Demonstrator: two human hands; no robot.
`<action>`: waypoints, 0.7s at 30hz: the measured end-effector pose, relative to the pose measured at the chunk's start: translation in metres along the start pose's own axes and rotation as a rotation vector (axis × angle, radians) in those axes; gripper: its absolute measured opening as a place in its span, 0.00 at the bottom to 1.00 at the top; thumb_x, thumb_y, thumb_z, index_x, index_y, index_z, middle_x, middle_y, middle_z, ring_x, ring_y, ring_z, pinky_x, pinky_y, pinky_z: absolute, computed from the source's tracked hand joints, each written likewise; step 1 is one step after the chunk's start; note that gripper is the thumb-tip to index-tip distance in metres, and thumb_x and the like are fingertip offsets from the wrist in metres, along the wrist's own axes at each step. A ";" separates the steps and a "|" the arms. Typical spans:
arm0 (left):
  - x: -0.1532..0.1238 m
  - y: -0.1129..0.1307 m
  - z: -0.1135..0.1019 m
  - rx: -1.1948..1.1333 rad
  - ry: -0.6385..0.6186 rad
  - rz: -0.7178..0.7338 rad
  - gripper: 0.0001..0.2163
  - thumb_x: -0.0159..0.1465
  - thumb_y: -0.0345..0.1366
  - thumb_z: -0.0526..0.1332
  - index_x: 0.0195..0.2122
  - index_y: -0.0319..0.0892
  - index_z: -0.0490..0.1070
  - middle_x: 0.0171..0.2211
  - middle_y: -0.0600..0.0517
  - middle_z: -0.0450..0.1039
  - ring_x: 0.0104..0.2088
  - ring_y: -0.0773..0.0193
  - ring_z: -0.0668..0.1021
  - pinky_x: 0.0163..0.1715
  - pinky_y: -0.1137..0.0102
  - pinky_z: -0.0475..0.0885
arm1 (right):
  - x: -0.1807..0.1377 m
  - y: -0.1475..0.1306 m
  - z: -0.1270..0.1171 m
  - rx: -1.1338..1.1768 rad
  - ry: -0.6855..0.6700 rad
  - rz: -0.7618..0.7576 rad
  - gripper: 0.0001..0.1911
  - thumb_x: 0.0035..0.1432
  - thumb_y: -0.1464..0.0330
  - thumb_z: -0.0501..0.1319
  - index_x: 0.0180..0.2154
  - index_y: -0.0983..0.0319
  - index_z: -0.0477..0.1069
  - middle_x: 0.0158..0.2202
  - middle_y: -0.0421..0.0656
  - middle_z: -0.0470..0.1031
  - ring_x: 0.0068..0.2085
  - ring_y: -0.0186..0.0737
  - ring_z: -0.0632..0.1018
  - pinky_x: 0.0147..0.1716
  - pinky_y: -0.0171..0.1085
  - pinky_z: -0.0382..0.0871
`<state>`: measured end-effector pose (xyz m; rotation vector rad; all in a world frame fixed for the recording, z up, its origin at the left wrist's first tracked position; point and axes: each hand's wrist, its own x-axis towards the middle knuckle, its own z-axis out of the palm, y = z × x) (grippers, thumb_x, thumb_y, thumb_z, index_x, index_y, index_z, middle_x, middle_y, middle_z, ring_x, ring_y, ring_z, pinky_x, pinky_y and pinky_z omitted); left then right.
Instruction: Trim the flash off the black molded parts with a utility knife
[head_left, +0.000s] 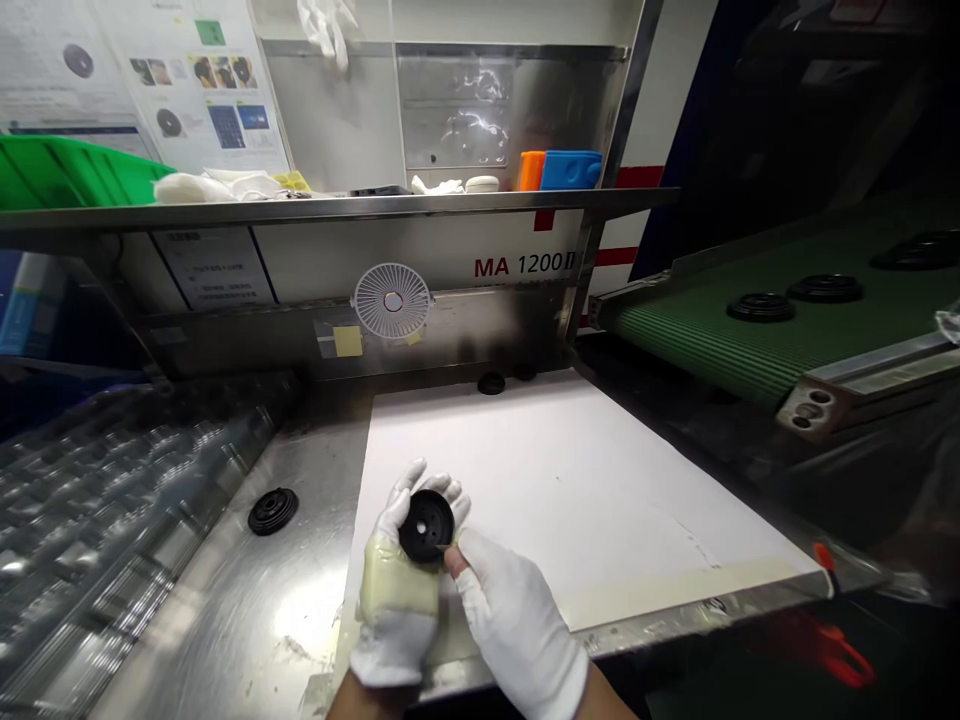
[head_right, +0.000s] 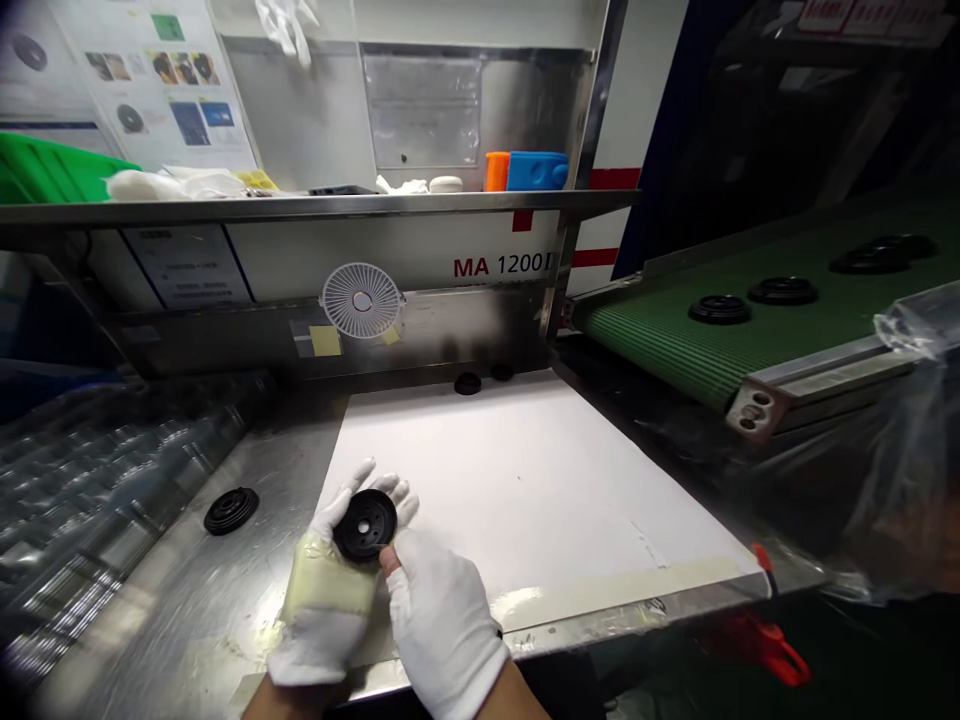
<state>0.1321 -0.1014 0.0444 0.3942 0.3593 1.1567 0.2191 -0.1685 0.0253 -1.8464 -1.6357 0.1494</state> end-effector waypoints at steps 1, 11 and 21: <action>-0.001 0.003 -0.002 0.034 -0.023 -0.054 0.17 0.58 0.32 0.58 0.49 0.42 0.67 0.43 0.42 0.72 0.45 0.52 0.74 0.44 0.57 0.71 | 0.001 0.001 -0.002 0.015 -0.015 -0.016 0.14 0.65 0.64 0.44 0.30 0.58 0.62 0.27 0.38 0.69 0.27 0.37 0.69 0.27 0.36 0.53; 0.011 0.004 -0.004 -0.111 0.006 -0.084 0.02 0.56 0.30 0.62 0.32 0.39 0.71 0.25 0.52 0.69 0.28 0.66 0.74 0.31 0.70 0.73 | 0.008 0.007 -0.005 -0.090 0.034 -0.036 0.12 0.65 0.65 0.44 0.31 0.58 0.61 0.27 0.37 0.68 0.27 0.37 0.69 0.27 0.36 0.52; 0.013 -0.002 -0.006 -0.152 0.070 0.041 0.07 0.55 0.28 0.62 0.35 0.42 0.71 0.28 0.52 0.71 0.31 0.66 0.75 0.37 0.67 0.74 | -0.006 -0.007 0.009 -0.061 -0.002 -0.028 0.14 0.65 0.64 0.43 0.31 0.57 0.63 0.28 0.38 0.71 0.28 0.39 0.71 0.27 0.37 0.52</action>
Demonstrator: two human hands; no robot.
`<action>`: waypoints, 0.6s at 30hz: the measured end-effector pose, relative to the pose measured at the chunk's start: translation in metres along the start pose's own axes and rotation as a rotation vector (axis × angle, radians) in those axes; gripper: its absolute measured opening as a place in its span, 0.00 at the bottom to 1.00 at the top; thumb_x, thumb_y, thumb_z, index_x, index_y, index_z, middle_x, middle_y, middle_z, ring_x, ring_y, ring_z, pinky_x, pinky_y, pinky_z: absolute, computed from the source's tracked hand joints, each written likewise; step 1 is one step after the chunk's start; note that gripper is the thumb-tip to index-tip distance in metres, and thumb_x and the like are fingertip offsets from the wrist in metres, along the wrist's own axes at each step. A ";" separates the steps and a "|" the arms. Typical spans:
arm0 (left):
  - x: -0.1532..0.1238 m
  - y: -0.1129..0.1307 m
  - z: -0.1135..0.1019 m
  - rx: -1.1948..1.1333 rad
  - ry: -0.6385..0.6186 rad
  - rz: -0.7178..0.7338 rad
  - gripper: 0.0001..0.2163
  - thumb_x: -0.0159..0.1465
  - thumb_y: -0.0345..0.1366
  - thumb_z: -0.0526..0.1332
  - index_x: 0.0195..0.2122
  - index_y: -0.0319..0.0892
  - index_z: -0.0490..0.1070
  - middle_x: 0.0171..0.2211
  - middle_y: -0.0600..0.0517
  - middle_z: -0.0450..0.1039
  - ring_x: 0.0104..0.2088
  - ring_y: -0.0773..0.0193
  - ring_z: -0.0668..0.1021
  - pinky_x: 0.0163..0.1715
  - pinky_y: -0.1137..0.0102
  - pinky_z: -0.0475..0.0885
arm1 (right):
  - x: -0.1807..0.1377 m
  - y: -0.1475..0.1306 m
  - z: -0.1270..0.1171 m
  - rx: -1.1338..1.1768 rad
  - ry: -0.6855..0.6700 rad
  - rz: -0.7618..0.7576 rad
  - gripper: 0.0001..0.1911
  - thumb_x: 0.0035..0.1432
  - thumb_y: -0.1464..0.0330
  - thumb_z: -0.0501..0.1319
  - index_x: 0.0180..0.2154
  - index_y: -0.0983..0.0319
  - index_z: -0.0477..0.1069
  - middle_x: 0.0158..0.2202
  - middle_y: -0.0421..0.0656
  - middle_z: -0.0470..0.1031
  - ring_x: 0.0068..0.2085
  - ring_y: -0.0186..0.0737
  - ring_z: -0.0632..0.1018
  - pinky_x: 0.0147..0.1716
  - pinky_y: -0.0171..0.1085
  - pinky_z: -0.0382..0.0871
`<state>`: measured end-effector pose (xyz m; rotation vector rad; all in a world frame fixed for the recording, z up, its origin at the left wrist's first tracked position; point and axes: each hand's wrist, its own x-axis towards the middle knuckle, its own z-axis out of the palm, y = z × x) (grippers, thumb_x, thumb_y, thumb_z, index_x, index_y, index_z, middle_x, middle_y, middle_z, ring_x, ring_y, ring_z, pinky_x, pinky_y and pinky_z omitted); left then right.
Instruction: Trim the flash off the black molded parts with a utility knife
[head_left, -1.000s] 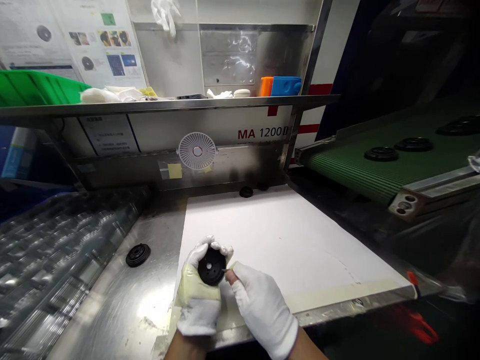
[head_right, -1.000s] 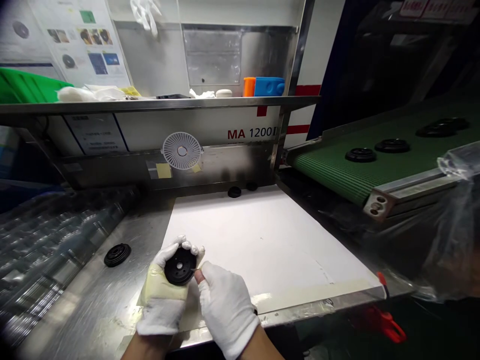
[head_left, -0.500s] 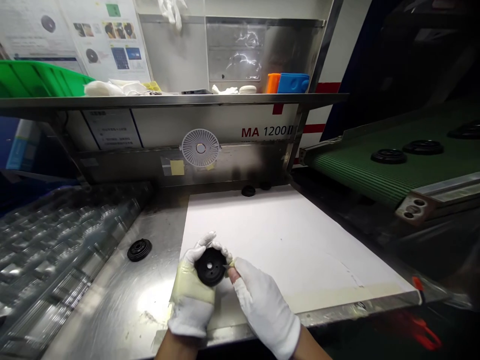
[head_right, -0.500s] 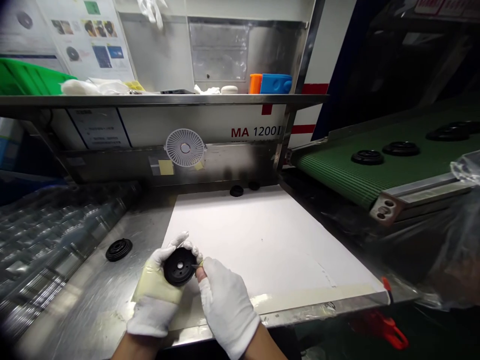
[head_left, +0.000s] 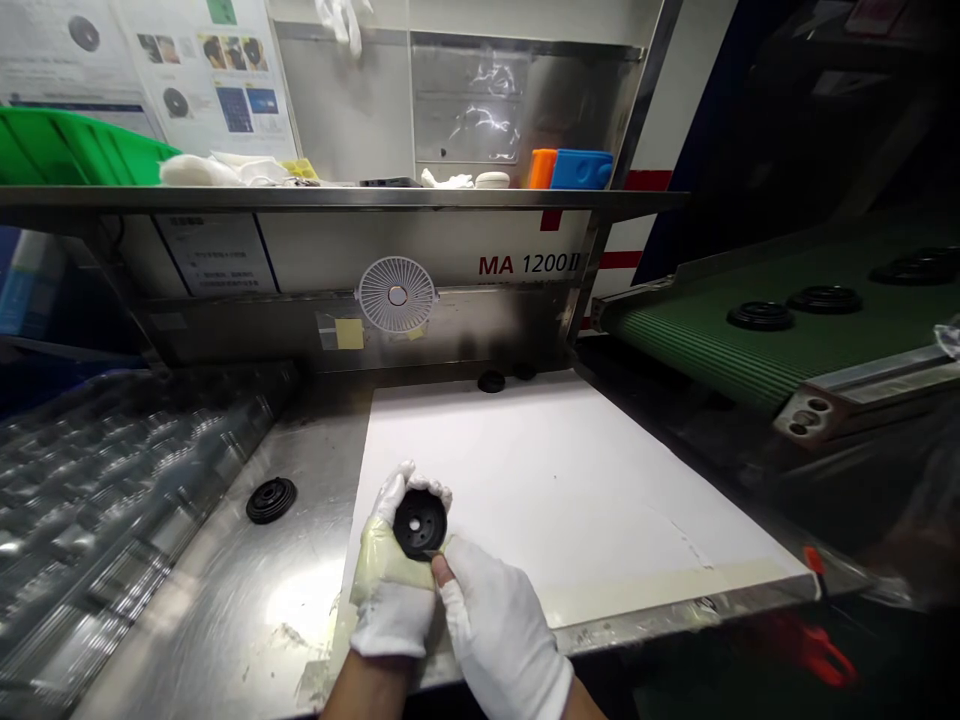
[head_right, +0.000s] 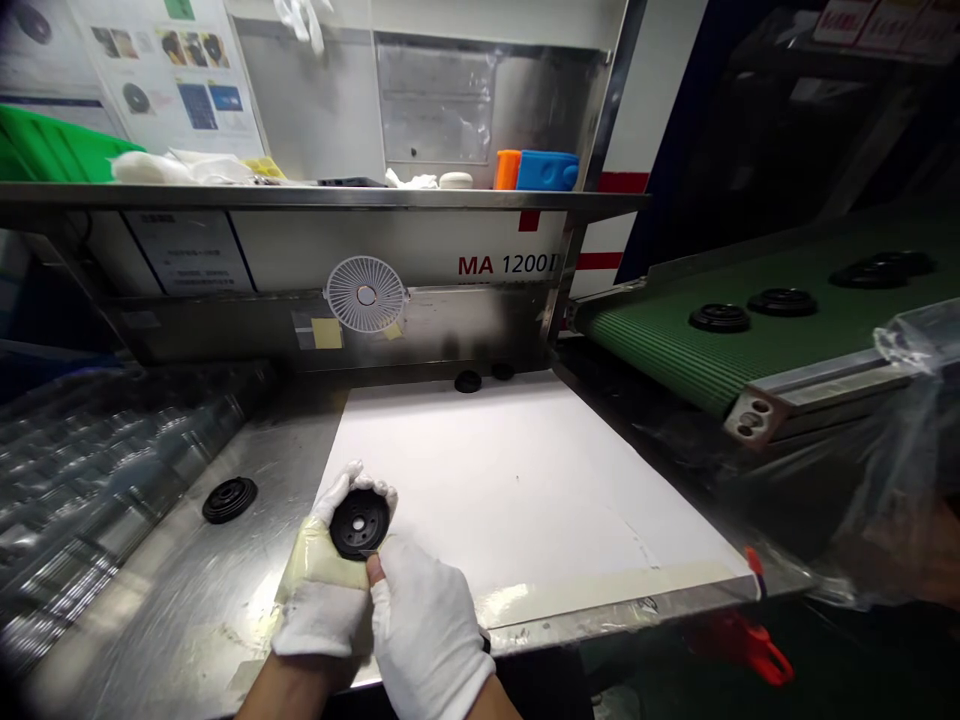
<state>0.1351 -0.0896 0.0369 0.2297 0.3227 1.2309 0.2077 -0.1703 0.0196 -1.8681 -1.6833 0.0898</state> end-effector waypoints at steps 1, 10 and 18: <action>-0.001 0.001 -0.001 0.050 -0.012 -0.008 0.09 0.56 0.29 0.61 0.38 0.42 0.71 0.31 0.50 0.72 0.34 0.62 0.76 0.38 0.64 0.74 | 0.000 0.000 -0.001 0.016 0.001 -0.007 0.14 0.65 0.64 0.43 0.32 0.57 0.63 0.29 0.39 0.71 0.29 0.39 0.71 0.27 0.37 0.53; 0.003 0.009 -0.009 0.141 -0.079 -0.087 0.05 0.55 0.31 0.61 0.33 0.39 0.71 0.24 0.52 0.68 0.27 0.64 0.73 0.29 0.68 0.73 | 0.007 0.009 -0.007 -0.055 0.023 0.002 0.14 0.65 0.66 0.43 0.31 0.58 0.62 0.27 0.38 0.69 0.26 0.38 0.69 0.26 0.36 0.52; -0.003 0.004 -0.002 0.023 0.039 -0.015 0.06 0.55 0.28 0.62 0.35 0.41 0.71 0.28 0.52 0.70 0.30 0.66 0.75 0.37 0.67 0.74 | -0.006 -0.001 0.011 -0.020 0.043 -0.046 0.15 0.64 0.64 0.42 0.32 0.57 0.64 0.28 0.39 0.72 0.27 0.40 0.72 0.26 0.38 0.51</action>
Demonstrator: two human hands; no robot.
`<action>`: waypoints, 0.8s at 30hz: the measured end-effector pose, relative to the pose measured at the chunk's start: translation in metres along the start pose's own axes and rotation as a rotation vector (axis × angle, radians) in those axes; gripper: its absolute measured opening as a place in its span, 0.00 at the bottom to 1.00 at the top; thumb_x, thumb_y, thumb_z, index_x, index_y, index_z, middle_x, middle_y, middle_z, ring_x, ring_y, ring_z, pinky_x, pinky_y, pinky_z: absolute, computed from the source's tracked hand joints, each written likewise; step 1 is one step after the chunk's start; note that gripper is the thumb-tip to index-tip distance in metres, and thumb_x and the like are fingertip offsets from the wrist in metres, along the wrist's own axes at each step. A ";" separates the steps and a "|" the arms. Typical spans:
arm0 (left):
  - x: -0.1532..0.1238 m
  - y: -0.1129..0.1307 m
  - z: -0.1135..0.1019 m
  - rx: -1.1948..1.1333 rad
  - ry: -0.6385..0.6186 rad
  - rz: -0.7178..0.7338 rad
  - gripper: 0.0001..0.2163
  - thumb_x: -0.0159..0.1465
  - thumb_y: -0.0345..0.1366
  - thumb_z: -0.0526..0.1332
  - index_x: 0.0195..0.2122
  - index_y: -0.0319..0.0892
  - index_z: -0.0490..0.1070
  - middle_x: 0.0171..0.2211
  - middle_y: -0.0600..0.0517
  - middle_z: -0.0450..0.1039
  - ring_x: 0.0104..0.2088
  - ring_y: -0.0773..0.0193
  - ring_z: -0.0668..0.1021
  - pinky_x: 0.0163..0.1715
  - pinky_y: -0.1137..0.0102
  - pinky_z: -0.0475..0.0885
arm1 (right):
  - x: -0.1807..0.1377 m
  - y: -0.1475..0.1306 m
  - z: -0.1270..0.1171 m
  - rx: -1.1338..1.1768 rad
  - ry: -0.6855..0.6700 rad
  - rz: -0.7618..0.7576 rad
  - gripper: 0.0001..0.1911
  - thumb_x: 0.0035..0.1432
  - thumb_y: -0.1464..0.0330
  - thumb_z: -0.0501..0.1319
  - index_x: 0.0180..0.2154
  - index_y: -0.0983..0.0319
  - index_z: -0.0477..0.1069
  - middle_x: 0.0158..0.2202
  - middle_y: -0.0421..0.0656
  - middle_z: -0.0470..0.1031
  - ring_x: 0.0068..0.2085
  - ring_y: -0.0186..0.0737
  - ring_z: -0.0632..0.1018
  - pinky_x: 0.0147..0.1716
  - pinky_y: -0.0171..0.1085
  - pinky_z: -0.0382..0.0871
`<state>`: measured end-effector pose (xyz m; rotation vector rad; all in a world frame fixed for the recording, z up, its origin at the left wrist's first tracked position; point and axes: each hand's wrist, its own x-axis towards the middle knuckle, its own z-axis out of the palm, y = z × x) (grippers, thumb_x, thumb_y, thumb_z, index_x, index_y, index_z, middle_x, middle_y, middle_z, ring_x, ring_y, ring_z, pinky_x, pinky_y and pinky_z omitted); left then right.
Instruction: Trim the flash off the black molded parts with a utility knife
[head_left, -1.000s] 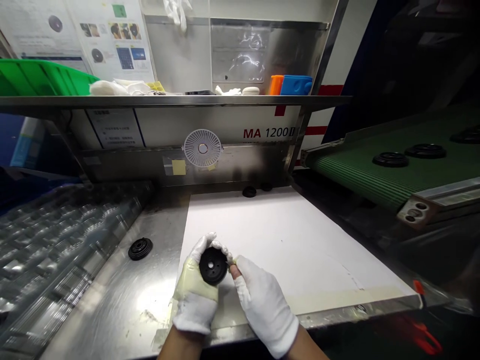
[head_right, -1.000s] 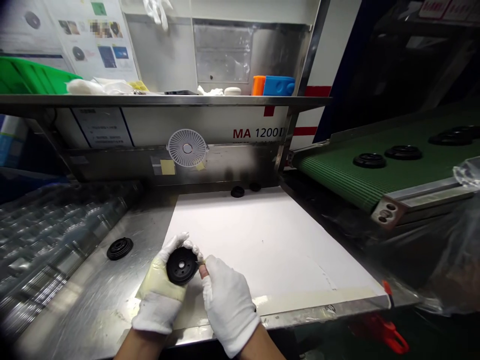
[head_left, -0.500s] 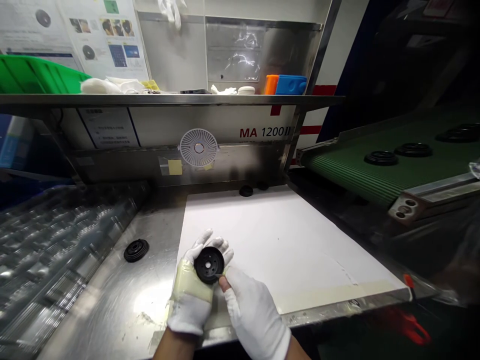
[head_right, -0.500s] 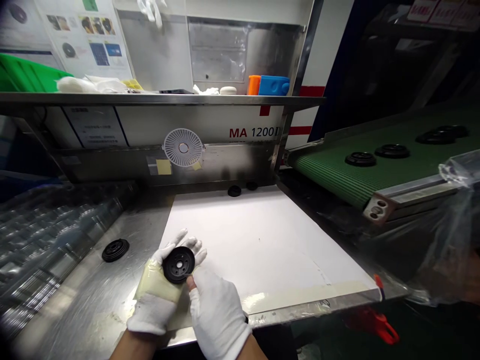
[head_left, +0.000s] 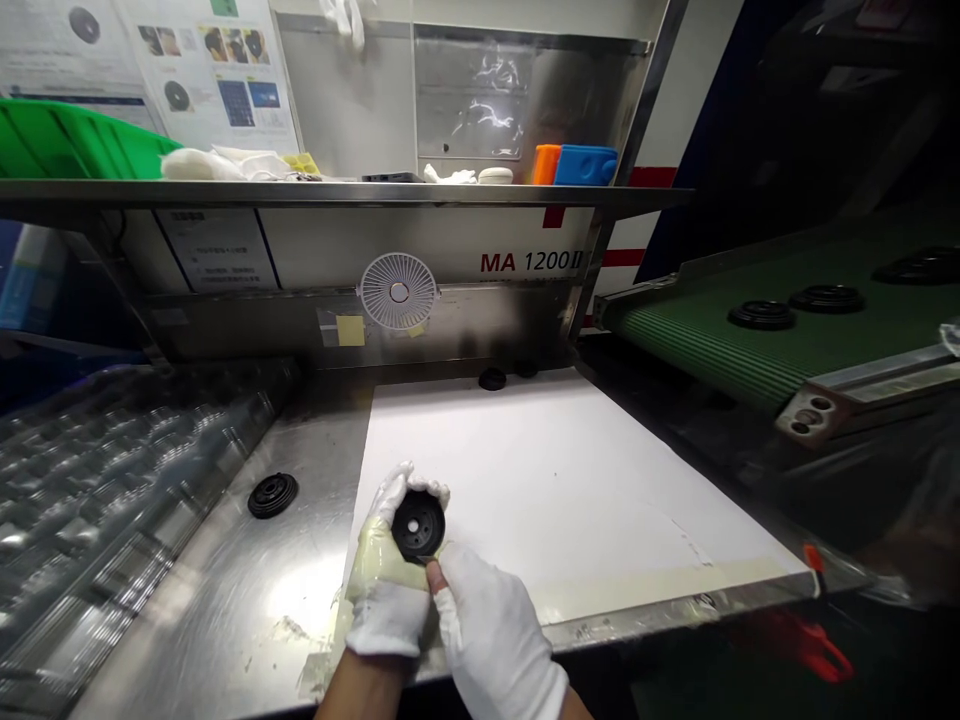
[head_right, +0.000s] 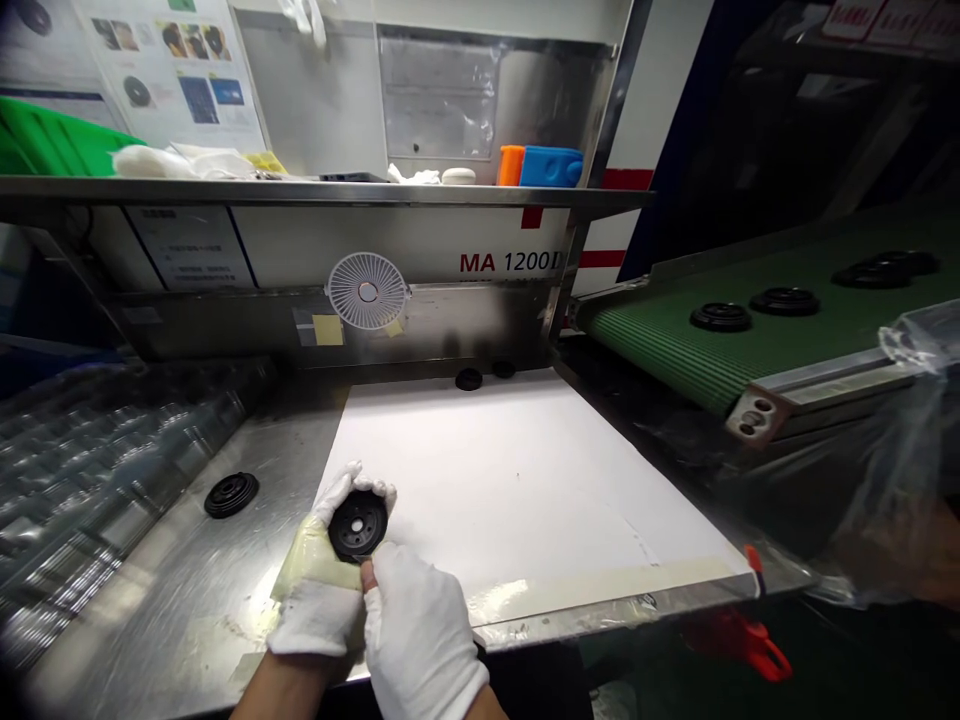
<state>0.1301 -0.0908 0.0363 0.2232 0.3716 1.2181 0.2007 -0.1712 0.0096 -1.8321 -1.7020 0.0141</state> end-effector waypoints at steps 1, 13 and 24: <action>-0.002 0.001 0.000 0.036 -0.012 -0.012 0.09 0.55 0.29 0.61 0.38 0.41 0.71 0.31 0.50 0.72 0.34 0.63 0.76 0.38 0.64 0.74 | 0.000 0.000 -0.001 0.004 0.001 -0.008 0.15 0.64 0.65 0.42 0.32 0.57 0.64 0.28 0.39 0.72 0.28 0.40 0.72 0.26 0.38 0.51; 0.003 -0.007 -0.005 -0.002 -0.066 0.017 0.07 0.53 0.26 0.61 0.34 0.40 0.70 0.25 0.53 0.67 0.28 0.68 0.73 0.34 0.70 0.74 | -0.003 0.004 0.008 -0.028 0.047 0.067 0.13 0.64 0.65 0.43 0.32 0.56 0.64 0.26 0.38 0.71 0.27 0.40 0.71 0.26 0.37 0.50; -0.002 0.005 -0.007 0.075 -0.057 -0.093 0.12 0.54 0.28 0.58 0.40 0.38 0.70 0.25 0.48 0.69 0.27 0.60 0.74 0.28 0.66 0.73 | 0.000 0.010 -0.002 0.019 0.056 0.084 0.13 0.63 0.66 0.44 0.33 0.57 0.64 0.27 0.38 0.71 0.28 0.39 0.71 0.27 0.37 0.52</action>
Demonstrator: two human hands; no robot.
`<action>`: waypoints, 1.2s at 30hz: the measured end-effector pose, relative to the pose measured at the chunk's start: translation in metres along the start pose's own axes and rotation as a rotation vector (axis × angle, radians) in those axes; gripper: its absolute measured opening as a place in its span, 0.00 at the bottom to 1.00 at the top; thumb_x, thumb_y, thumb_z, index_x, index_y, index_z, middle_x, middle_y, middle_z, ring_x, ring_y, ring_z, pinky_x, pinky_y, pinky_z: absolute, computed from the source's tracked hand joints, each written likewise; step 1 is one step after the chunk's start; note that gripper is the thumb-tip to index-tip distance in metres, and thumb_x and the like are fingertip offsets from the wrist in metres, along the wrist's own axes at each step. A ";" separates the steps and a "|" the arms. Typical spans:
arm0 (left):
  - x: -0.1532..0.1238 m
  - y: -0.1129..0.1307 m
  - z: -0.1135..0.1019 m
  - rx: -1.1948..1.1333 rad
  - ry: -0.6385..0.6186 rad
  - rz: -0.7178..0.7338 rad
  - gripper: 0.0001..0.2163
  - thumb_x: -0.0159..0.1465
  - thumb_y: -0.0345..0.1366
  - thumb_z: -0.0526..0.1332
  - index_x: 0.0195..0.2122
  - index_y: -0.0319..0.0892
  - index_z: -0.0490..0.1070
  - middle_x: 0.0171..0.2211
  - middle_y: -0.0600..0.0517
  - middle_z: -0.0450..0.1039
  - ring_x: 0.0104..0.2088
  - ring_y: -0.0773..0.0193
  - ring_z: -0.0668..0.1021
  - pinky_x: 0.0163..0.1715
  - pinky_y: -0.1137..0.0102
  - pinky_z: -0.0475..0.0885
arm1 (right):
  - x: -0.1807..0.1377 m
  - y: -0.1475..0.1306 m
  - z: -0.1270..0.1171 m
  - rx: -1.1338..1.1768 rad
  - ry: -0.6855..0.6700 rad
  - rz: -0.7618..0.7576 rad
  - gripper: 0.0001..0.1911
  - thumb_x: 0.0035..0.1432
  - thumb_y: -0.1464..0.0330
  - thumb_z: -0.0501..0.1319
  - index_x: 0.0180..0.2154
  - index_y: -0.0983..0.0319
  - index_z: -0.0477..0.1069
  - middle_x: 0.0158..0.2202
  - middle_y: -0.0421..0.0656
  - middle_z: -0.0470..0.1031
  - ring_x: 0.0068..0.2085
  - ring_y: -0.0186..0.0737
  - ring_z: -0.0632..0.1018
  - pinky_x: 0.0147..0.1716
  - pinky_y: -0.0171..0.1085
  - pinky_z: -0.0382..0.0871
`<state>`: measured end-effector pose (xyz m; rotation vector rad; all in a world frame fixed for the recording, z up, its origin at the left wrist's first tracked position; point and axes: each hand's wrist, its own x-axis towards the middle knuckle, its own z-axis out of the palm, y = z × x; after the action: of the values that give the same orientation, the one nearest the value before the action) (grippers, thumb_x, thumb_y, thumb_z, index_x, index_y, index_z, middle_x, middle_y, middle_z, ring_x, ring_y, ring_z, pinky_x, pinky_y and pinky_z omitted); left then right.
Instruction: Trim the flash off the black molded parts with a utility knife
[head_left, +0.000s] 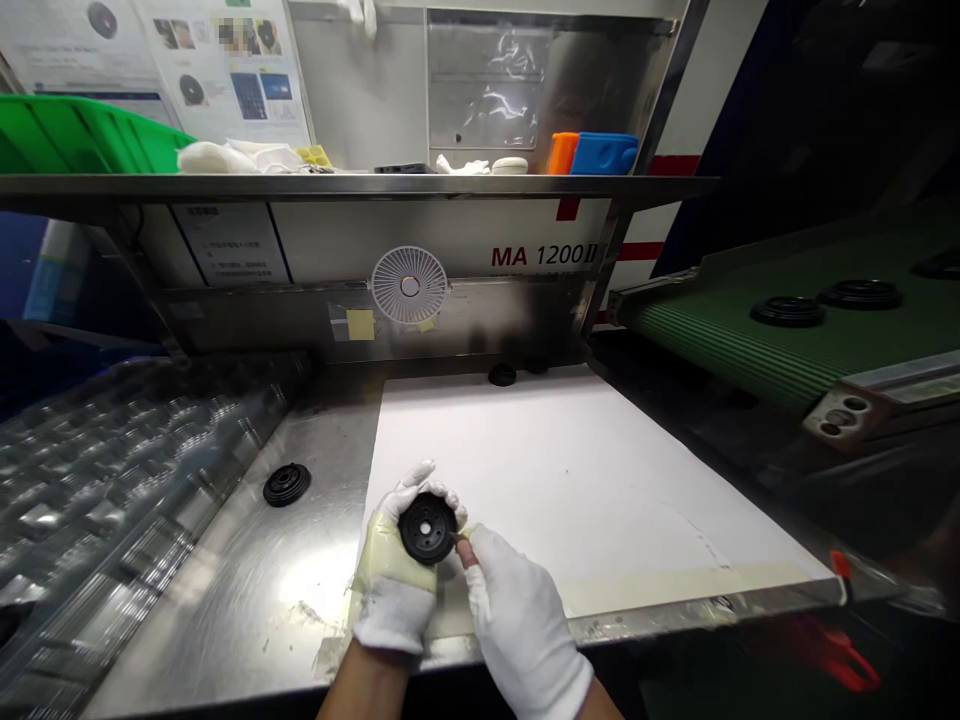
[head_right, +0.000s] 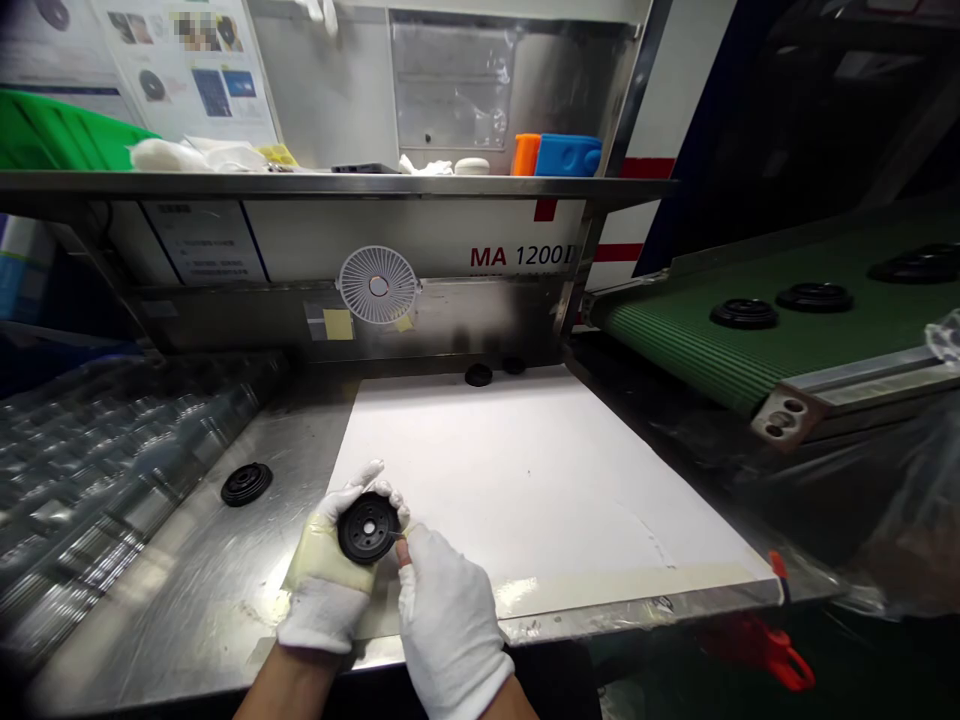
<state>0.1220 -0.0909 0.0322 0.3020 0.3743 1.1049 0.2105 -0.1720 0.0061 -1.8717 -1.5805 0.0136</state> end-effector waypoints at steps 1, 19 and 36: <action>0.002 -0.001 0.000 -0.012 0.011 0.005 0.10 0.54 0.28 0.59 0.38 0.38 0.71 0.24 0.49 0.69 0.26 0.62 0.74 0.27 0.67 0.72 | -0.001 0.000 0.002 -0.013 0.001 0.006 0.13 0.64 0.65 0.43 0.32 0.57 0.64 0.27 0.38 0.70 0.27 0.40 0.71 0.27 0.37 0.51; 0.000 -0.008 -0.004 -0.035 -0.040 0.099 0.06 0.55 0.29 0.61 0.35 0.40 0.71 0.26 0.52 0.68 0.29 0.67 0.73 0.33 0.70 0.73 | -0.006 -0.001 0.007 -0.029 -0.040 -0.003 0.13 0.63 0.65 0.43 0.31 0.56 0.62 0.26 0.38 0.70 0.25 0.40 0.70 0.25 0.37 0.50; -0.002 -0.010 -0.005 -0.105 0.036 -0.005 0.04 0.54 0.28 0.62 0.31 0.39 0.69 0.24 0.53 0.66 0.27 0.67 0.72 0.32 0.69 0.73 | -0.012 0.000 0.012 -0.016 -0.002 -0.033 0.12 0.62 0.66 0.45 0.32 0.57 0.64 0.25 0.38 0.70 0.25 0.39 0.71 0.25 0.37 0.51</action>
<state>0.1274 -0.0966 0.0235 0.1881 0.3474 1.1222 0.2021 -0.1771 -0.0080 -1.8585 -1.6169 -0.0116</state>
